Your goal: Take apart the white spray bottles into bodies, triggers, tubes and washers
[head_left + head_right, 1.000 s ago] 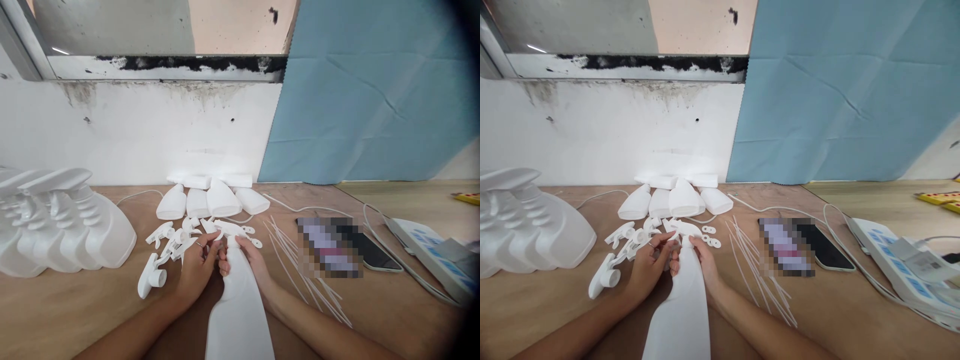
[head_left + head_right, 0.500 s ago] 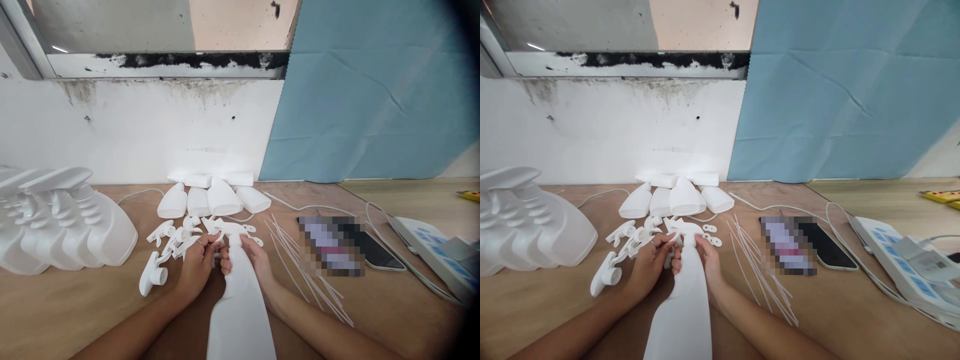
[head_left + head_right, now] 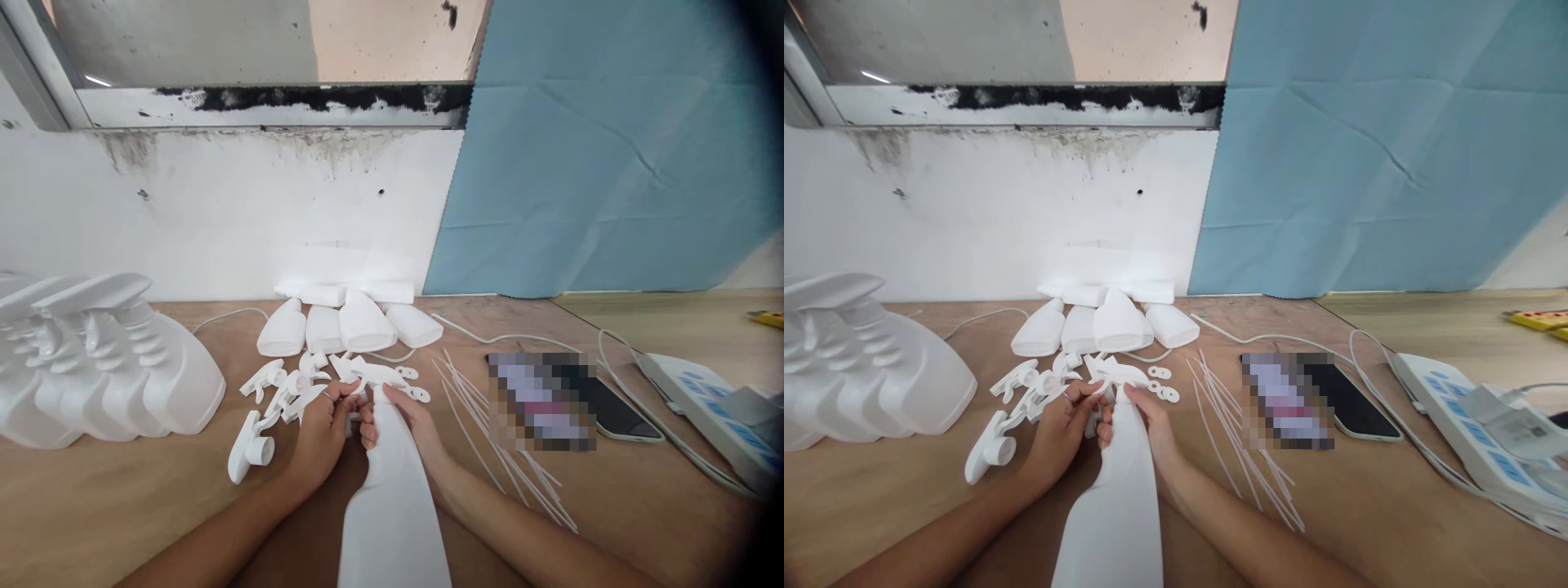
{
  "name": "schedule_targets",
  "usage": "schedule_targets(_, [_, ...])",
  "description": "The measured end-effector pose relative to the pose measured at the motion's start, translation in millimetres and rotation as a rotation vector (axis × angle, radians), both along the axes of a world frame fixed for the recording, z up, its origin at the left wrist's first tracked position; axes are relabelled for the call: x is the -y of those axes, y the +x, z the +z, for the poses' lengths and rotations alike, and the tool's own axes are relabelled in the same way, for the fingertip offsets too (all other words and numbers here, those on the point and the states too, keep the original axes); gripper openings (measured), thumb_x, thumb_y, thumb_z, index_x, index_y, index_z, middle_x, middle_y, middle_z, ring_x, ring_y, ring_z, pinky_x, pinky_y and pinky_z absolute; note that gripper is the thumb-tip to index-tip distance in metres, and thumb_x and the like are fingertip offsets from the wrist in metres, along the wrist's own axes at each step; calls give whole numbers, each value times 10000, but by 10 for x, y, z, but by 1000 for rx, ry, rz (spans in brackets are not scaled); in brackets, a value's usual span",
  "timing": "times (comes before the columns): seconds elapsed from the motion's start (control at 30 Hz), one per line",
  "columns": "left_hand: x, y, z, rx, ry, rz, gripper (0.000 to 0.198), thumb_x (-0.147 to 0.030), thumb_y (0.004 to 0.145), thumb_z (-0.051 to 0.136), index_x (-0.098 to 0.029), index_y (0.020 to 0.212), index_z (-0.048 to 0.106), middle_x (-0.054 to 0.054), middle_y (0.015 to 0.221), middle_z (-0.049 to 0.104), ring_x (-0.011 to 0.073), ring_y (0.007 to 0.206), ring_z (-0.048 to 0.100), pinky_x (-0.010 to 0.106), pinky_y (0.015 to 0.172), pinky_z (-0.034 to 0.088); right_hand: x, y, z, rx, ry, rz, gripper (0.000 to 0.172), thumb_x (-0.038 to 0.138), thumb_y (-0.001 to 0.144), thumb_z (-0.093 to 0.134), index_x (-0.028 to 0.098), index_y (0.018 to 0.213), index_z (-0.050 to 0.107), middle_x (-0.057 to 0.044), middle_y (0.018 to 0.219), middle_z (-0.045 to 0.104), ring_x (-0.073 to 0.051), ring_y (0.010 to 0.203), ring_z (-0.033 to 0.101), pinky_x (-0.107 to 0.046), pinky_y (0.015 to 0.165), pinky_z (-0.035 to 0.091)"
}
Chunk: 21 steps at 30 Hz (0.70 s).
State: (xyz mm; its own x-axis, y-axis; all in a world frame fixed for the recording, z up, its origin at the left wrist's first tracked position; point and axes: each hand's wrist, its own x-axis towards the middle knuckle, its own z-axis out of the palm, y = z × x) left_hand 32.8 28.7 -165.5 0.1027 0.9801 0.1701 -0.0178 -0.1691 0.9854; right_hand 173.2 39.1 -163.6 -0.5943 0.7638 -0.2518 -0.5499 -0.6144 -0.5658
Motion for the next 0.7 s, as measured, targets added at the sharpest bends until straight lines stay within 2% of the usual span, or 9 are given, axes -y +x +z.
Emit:
schedule_targets(0.23, [0, -6, 24, -31, 8, 13, 224, -377, 900, 490, -175, 945, 576, 7, 701, 635, 109, 519, 582, 249, 564, 483, 33, -22, 88, -66, -29, -38, 468, 542, 836, 402, 130, 794, 622, -48, 527, 583, -164, 475, 522, -266, 505, 421])
schedule_targets(0.43, [9, -8, 40, -50, 24, -11, 194, -330, 928, 444, -174, 935, 558, 0, 702, 622, 101, 509, 584, 245, 557, 477, 27, -19, 61, -65, 11, -43, 465, 555, 813, 443, 130, 801, 631, -46, 510, 584, -170, 461, 523, -281, 510, 432])
schedule_targets(0.7, [13, 6, 70, -35, 33, -6, 199, -350, 911, 466, -173, 905, 557, -13, 676, 625, 98, 484, 582, 251, 562, 490, 22, -22, 89, -73, -48, -31, 494, 562, 827, 391, 132, 803, 631, -44, 507, 579, -166, 461, 522, -275, 500, 432])
